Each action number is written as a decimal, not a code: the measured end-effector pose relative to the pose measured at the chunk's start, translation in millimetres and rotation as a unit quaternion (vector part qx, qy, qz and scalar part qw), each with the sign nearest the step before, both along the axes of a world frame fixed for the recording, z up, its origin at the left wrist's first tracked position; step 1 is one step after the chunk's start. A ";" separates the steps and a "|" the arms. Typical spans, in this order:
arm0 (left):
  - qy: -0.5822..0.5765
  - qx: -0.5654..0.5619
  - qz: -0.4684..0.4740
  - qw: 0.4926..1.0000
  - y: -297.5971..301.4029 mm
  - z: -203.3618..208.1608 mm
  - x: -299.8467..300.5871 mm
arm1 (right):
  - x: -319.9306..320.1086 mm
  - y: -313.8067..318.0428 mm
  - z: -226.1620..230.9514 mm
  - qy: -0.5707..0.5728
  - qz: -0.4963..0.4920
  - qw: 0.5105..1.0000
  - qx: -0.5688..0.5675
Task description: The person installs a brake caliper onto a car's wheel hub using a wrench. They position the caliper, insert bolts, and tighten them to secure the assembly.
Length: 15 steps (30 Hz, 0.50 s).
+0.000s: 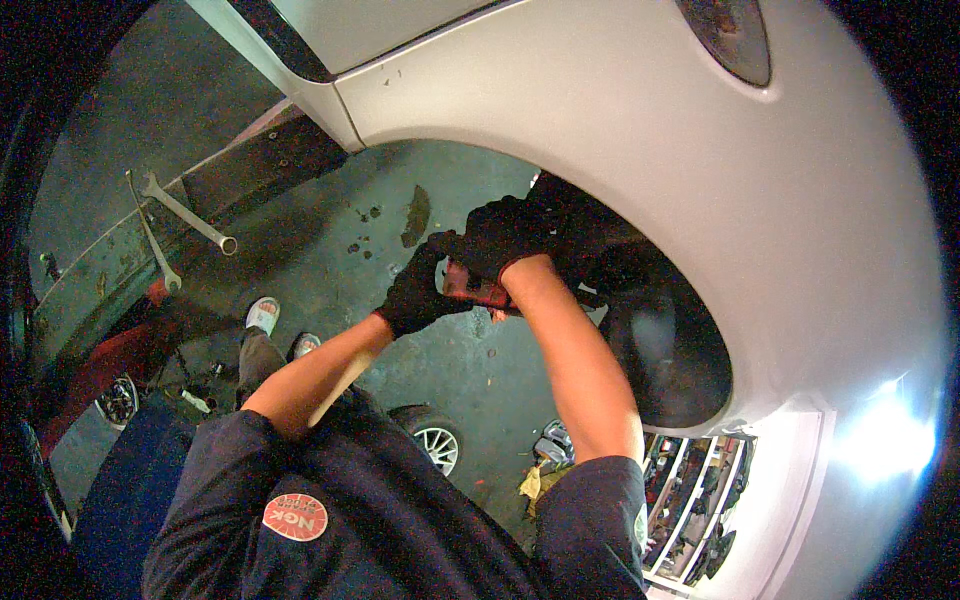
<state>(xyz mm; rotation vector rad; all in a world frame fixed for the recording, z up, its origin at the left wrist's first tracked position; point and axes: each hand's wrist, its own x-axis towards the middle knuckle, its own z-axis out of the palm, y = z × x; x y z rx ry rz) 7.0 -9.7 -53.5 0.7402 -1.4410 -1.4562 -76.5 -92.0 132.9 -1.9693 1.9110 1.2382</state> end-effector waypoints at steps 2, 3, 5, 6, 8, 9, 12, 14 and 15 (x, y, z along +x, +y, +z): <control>-0.021 0.026 -0.028 0.999 7.3 -6.7 7.5 | -4.6 -2.3 -4.5 -0.006 0.011 1.000 -0.003; -0.022 0.038 -0.047 0.998 9.7 -10.0 10.4 | -7.9 -3.7 -7.1 -0.009 0.012 1.000 -0.001; 0.030 0.091 -0.102 0.990 6.2 -17.1 15.2 | -16.4 -5.9 -12.4 -0.032 0.011 0.999 0.014; 0.083 0.133 -0.138 0.978 -1.9 -20.1 16.1 | -21.3 -5.0 -14.5 -0.048 0.012 0.999 0.007; 0.153 0.235 -0.189 0.941 -14.8 -21.6 18.7 | -28.2 2.5 -19.9 -0.057 0.114 0.991 -0.041; 0.174 0.236 -0.192 0.937 -20.6 -19.5 18.8 | -30.4 5.6 -21.7 -0.037 0.134 0.989 -0.044; 0.191 0.318 -0.159 0.915 -26.8 -5.0 15.8 | -29.6 12.6 -25.9 -0.061 0.107 0.988 -0.098; 0.228 0.350 -0.147 0.897 -29.6 5.6 9.7 | -25.7 14.1 -27.4 -0.044 0.125 0.984 -0.118; 0.245 0.366 -0.143 0.886 -31.3 8.3 7.3 | -23.9 14.6 -28.1 -0.042 0.134 0.981 -0.131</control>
